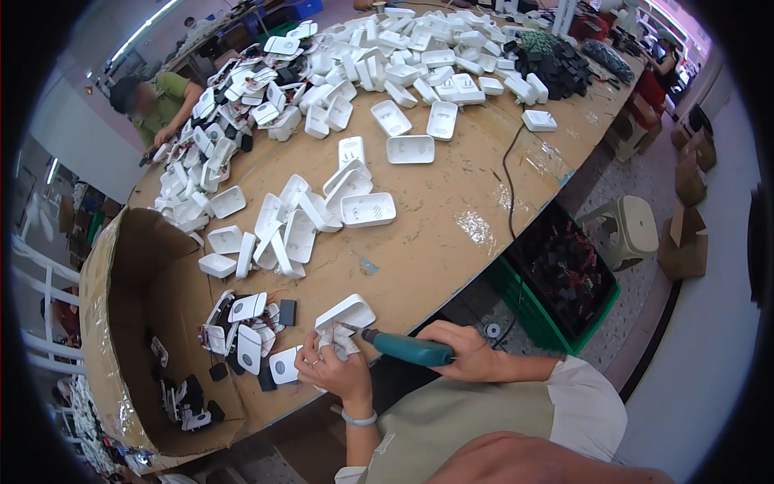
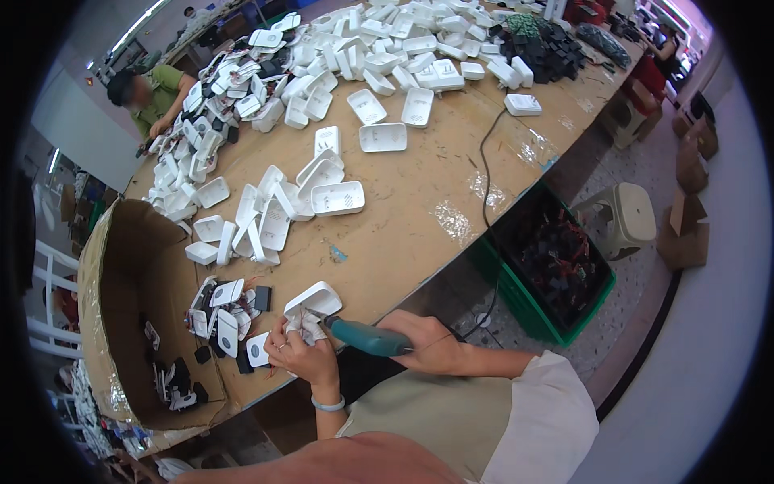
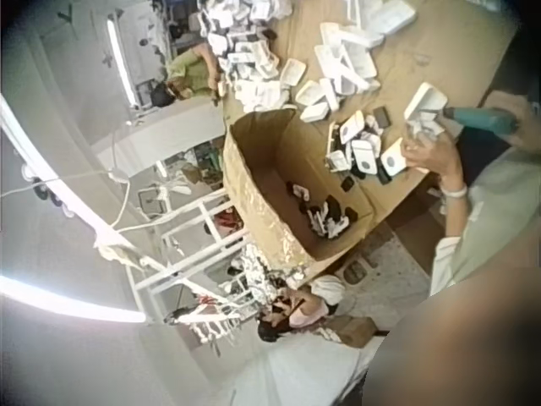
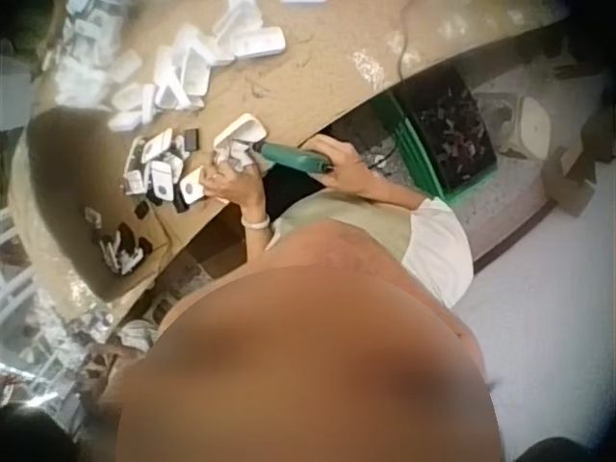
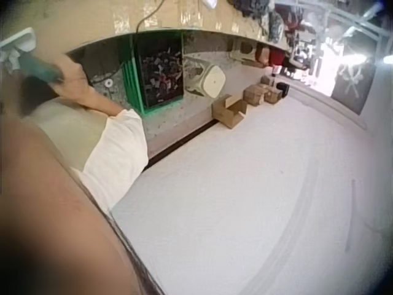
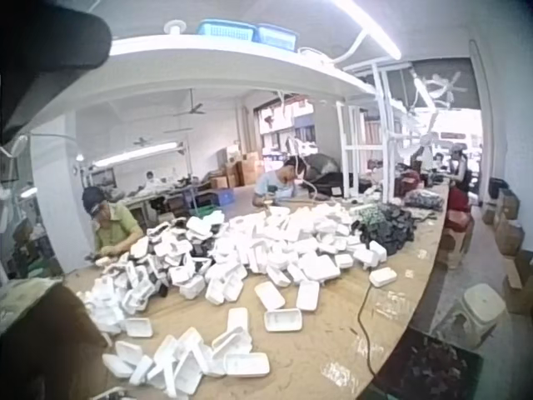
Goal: Assembling electronic components into plastic housings and soldering wires inside the cases at a factory workbench.
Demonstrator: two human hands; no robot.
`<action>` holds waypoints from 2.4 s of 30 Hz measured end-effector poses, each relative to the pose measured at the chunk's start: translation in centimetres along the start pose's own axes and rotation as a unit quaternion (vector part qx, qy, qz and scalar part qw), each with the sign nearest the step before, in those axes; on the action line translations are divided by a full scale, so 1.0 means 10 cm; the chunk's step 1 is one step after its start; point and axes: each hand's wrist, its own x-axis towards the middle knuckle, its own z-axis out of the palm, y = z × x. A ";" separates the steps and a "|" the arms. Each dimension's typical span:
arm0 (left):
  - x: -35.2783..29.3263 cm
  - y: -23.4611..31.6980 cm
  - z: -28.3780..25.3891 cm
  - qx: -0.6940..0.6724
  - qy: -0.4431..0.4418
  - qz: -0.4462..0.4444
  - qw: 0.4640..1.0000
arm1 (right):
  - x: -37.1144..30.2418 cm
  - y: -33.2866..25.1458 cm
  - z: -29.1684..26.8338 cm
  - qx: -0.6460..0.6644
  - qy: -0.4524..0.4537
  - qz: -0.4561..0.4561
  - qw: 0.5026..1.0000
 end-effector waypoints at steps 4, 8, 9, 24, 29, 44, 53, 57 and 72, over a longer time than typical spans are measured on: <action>-0.02 -0.03 0.04 -0.005 -0.013 -0.011 1.000 | -0.01 -0.07 -0.09 -0.007 0.032 0.000 0.999; -0.04 -0.06 0.02 -0.014 -0.017 -0.017 1.000 | -0.05 -0.10 -0.08 0.008 0.072 0.004 0.997; -0.04 -0.07 0.01 -0.011 -0.015 -0.019 1.000 | -0.07 -0.11 -0.07 0.001 0.083 0.008 0.996; 0.05 -0.05 -0.01 -0.051 0.014 -0.029 0.998 | -0.12 -0.22 0.01 -0.051 0.081 0.044 0.994; -0.01 -0.13 0.06 -0.059 -0.012 -0.033 0.998 | -0.04 -0.11 0.13 -0.062 0.046 0.017 0.997; -0.01 -0.08 0.03 -0.034 -0.003 -0.019 0.999 | 0.01 -0.09 0.26 -0.064 0.053 0.030 0.996; 0.00 -0.06 0.05 -0.031 -0.002 -0.022 0.999 | 0.02 -0.02 0.25 -0.065 0.040 0.030 0.997; 0.00 -0.07 0.05 -0.028 -0.008 -0.026 0.999 | 0.01 -0.03 0.25 -0.065 0.039 0.041 0.996; -0.01 -0.07 0.05 -0.027 -0.012 -0.020 0.999 | 0.04 -0.09 0.21 -0.074 0.019 0.046 0.996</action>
